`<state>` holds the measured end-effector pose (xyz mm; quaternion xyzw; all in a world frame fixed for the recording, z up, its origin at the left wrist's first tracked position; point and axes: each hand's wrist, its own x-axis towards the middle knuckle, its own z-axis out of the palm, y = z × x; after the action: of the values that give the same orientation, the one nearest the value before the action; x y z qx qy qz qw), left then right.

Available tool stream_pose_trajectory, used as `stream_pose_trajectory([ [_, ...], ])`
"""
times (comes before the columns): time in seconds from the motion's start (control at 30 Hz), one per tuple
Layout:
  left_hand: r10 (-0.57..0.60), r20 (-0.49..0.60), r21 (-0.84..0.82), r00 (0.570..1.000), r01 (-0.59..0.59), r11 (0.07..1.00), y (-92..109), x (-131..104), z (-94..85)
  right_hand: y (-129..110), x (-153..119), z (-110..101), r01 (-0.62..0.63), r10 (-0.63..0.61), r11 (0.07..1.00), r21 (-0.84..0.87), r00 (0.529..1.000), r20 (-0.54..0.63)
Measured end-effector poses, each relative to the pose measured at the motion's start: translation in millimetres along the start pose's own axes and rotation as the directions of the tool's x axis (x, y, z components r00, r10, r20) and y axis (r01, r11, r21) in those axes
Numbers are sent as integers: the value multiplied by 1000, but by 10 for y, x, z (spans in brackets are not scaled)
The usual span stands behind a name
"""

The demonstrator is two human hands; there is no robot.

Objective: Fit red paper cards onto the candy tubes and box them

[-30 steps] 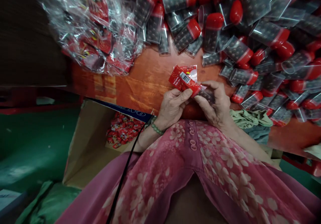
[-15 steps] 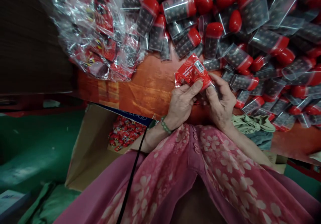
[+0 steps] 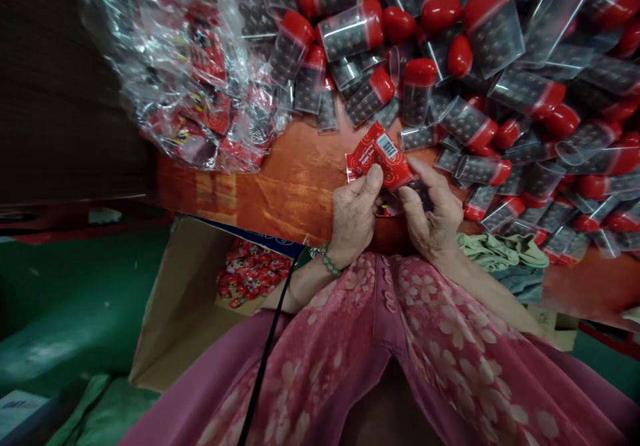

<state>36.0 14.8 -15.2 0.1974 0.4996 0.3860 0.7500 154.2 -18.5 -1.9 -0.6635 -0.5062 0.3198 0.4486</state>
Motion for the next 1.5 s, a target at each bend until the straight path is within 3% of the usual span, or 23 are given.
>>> stream_pose_trajectory([
  [0.13,122,78,-25,989,-120,992,-7,-2,-22,7,-26,34,-152,149,979,137,988,38],
  [0.27,121,98,25,988,-124,992,15,-12,-8,-8,-36,84,-5,8,1000,31,994,-109],
  [0.4,84,120,0,989,-85,996,62,-23,28,-23,-22,140,13,-14,1000,-5,975,-222],
  [0.63,106,205,-71,973,-94,993,170,-3,-15,-14,-15,187,-153,171,964,218,983,-65],
  [0.77,113,157,-106,981,-97,990,160,-3,23,-20,-2,199,-83,96,972,221,994,-50],
  [0.9,99,127,-112,987,-85,990,116,-52,110,-54,5,238,24,6,986,165,984,-178],
  [1.03,129,119,-113,985,-115,987,123,-78,103,-84,26,311,2,37,986,166,972,-230],
  [1.13,131,129,-100,983,-118,988,182,-54,41,-102,63,360,-43,81,977,210,981,-179],
  [1.3,189,131,-117,973,-174,978,309,-18,6,-156,105,351,13,7,982,186,994,-105],
  [1.4,182,131,-132,974,-165,977,370,4,-3,-197,116,264,-41,18,960,279,996,85],
  [1.5,182,137,-155,974,-160,975,423,29,-26,-230,121,158,-168,65,937,306,946,319],
])
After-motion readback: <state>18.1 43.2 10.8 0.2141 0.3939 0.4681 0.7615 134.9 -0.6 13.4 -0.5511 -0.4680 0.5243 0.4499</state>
